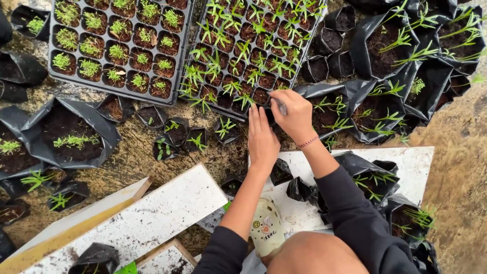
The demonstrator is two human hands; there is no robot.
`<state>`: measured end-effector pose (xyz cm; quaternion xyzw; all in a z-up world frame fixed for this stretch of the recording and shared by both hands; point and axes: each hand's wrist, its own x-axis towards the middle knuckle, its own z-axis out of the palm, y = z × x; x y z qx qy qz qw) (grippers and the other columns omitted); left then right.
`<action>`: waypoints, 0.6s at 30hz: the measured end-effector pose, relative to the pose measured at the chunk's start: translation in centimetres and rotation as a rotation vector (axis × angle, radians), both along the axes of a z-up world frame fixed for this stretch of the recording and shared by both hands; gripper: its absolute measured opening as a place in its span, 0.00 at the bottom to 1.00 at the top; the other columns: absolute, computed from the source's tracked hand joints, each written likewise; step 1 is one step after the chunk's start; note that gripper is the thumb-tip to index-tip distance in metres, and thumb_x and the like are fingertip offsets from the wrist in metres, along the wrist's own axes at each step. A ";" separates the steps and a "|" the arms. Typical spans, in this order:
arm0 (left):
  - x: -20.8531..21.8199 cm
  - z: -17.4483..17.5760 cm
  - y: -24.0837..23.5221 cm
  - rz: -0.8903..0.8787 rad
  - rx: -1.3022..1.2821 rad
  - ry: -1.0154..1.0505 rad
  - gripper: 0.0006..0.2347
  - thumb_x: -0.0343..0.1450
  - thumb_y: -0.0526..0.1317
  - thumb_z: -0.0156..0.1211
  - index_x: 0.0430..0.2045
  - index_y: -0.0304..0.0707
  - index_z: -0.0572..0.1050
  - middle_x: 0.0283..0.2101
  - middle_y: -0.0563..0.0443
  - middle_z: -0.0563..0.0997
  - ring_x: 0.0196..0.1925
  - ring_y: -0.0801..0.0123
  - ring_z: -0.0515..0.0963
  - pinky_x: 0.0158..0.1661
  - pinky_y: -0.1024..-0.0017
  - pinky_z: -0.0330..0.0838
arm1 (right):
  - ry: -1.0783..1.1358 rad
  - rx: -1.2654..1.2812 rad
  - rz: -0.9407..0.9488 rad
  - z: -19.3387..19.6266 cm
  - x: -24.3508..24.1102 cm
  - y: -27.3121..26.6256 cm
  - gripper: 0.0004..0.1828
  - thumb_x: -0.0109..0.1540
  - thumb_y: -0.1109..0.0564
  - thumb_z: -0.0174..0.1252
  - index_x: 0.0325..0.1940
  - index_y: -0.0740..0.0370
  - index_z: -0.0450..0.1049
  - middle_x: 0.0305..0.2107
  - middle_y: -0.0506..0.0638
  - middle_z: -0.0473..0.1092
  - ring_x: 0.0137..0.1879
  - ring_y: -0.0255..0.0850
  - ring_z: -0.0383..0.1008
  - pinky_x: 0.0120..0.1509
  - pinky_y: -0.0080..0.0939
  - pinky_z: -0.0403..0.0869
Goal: The person is potting small seedlings into black plastic nursery bags. They scoop soil from a large white bag and fill the bags, then place the seedlings inside and arrange them on a white board.
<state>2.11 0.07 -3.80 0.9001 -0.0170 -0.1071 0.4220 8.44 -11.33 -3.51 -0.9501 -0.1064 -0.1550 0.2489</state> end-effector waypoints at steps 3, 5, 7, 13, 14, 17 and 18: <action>0.1 -0.2 0.2 0.002 0.023 0.005 0.25 0.73 0.24 0.48 0.68 0.20 0.53 0.74 0.24 0.46 0.75 0.40 0.53 0.65 0.54 0.64 | 0.059 0.046 0.017 -1.1 0.1 0.0 0.07 0.63 0.65 0.63 0.43 0.60 0.82 0.35 0.50 0.79 0.41 0.46 0.81 0.45 0.40 0.79; 0.2 0.0 0.3 -0.001 0.016 0.023 0.25 0.73 0.24 0.47 0.68 0.20 0.53 0.74 0.24 0.46 0.75 0.40 0.53 0.65 0.55 0.65 | 0.083 0.065 0.011 -2.0 0.3 0.0 0.07 0.63 0.65 0.63 0.43 0.61 0.82 0.34 0.50 0.79 0.41 0.47 0.81 0.44 0.42 0.80; 0.2 -0.1 0.5 -0.007 0.009 0.041 0.25 0.73 0.24 0.46 0.68 0.20 0.52 0.74 0.24 0.46 0.75 0.40 0.53 0.65 0.56 0.65 | 0.108 0.083 0.000 -2.7 0.5 0.2 0.07 0.63 0.65 0.63 0.44 0.61 0.82 0.34 0.51 0.79 0.41 0.48 0.81 0.43 0.43 0.80; 0.1 -0.5 0.4 0.002 -0.007 -0.016 0.26 0.71 0.23 0.47 0.67 0.19 0.53 0.74 0.22 0.46 0.74 0.36 0.54 0.65 0.53 0.65 | 0.308 0.427 -0.230 -2.9 1.4 0.2 0.06 0.58 0.67 0.65 0.37 0.61 0.82 0.22 0.52 0.78 0.33 0.46 0.81 0.37 0.37 0.77; 0.2 -0.3 0.4 -0.001 -0.009 -0.015 0.26 0.71 0.23 0.47 0.67 0.19 0.53 0.74 0.22 0.46 0.74 0.36 0.54 0.65 0.54 0.65 | 0.378 0.531 -0.273 -2.7 1.6 0.2 0.07 0.57 0.68 0.64 0.37 0.60 0.83 0.24 0.53 0.78 0.33 0.41 0.81 0.38 0.34 0.78; 0.1 -0.1 0.5 -0.004 -0.019 -0.006 0.27 0.70 0.22 0.47 0.68 0.19 0.53 0.74 0.22 0.46 0.74 0.36 0.54 0.65 0.54 0.65 | 0.486 0.634 -0.338 -2.8 1.6 0.0 0.08 0.57 0.67 0.62 0.36 0.58 0.84 0.23 0.51 0.78 0.30 0.35 0.81 0.37 0.31 0.79; 0.2 -0.1 0.5 0.000 -0.027 -0.002 0.27 0.70 0.22 0.47 0.68 0.19 0.53 0.74 0.22 0.46 0.74 0.36 0.54 0.65 0.54 0.64 | 0.520 0.632 -0.357 -3.0 1.7 -0.1 0.08 0.57 0.66 0.62 0.36 0.57 0.84 0.21 0.49 0.78 0.29 0.33 0.81 0.36 0.32 0.78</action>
